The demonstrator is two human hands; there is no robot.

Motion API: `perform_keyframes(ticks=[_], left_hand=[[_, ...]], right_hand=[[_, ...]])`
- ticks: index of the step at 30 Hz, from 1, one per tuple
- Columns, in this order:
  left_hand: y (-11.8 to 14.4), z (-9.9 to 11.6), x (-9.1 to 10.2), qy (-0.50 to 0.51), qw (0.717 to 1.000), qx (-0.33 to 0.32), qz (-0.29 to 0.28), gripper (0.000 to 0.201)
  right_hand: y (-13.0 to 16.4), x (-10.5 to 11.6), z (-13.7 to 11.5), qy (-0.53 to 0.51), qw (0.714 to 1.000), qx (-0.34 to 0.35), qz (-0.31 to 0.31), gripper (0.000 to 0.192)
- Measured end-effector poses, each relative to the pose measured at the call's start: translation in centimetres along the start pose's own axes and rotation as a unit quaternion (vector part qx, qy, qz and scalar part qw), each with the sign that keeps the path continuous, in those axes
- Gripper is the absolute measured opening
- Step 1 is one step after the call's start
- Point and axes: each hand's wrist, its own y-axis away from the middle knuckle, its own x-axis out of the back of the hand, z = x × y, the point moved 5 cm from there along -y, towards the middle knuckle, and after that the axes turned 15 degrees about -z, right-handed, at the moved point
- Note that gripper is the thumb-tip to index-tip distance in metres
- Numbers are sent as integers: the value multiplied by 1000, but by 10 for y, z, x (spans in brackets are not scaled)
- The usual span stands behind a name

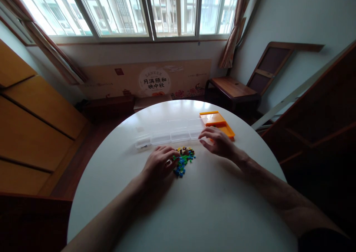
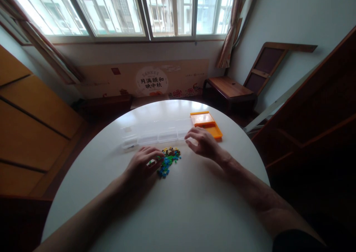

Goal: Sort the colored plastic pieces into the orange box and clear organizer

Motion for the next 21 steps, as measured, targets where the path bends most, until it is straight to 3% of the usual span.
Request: perform_keyframes(ticks=[4, 7, 21], left_hand=[[-2, -1, -2, -6, 1000, -9, 7, 9], [-3, -3, -4, -13, 1000, -10, 5, 10], [-4, -1, -3, -10, 1000, -11, -3, 7]], right_hand=[[-5, -23, -39, -19, 993, 85, -81, 14], [-6, -32, -52, -26, 990, 103, -96, 21], [-7, -38, -54, -38, 990, 113, -80, 8]])
